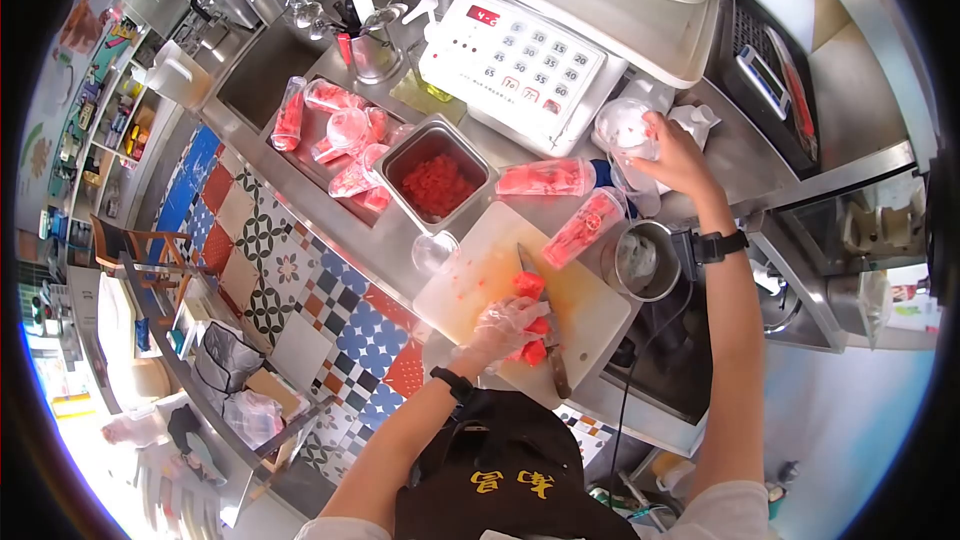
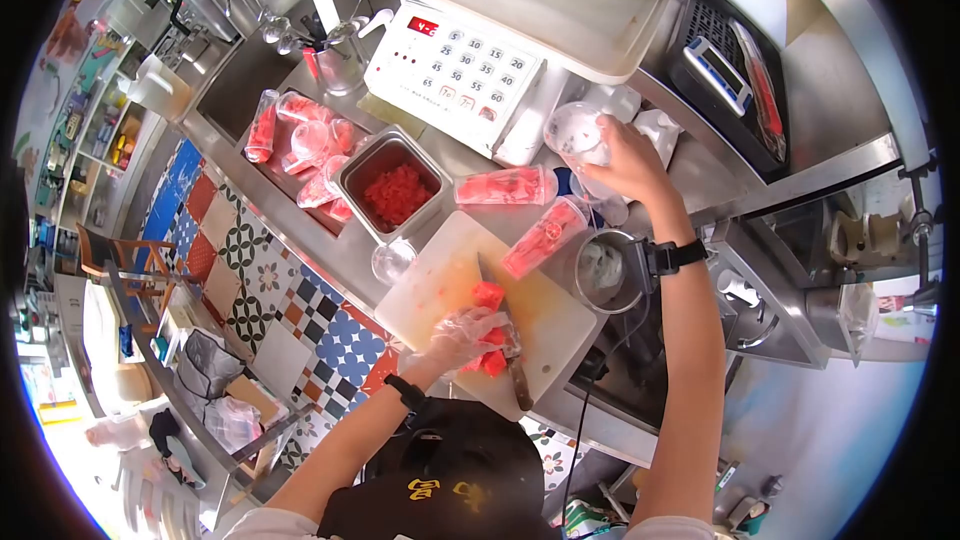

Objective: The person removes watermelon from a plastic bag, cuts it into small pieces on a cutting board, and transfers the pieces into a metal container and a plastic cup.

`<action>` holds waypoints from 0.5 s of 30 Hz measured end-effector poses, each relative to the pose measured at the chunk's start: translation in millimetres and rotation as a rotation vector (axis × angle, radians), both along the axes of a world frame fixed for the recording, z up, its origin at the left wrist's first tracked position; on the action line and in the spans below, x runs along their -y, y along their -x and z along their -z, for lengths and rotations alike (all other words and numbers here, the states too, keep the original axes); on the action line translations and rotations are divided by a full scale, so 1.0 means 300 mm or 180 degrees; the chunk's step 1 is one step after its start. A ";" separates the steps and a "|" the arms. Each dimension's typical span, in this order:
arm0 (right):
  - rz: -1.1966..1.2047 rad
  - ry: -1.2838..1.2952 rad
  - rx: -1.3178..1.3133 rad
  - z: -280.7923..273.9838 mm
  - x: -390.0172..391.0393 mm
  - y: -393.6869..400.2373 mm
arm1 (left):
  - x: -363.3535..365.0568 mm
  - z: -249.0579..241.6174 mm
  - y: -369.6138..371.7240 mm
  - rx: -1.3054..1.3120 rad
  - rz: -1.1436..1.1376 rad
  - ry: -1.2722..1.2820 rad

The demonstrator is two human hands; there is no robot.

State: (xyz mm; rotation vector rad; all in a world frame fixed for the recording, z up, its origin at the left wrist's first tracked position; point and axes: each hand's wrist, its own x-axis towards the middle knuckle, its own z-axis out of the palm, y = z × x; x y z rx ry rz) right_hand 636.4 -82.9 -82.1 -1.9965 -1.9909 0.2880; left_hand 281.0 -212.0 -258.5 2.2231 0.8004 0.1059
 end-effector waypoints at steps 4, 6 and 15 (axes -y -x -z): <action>0.0251 0.0197 0.0034 0.054 0.041 -0.047 | -0.018 -0.039 0.029 0.0449 -0.0485 0.0513; 0.0347 -0.0138 0.0042 0.152 0.101 -0.100 | -0.020 -0.049 0.049 0.0778 -0.1258 0.1527; 0.1223 -0.0274 -0.0327 0.282 0.719 0.255 | -0.132 0.003 0.149 0.0449 -0.2185 0.2262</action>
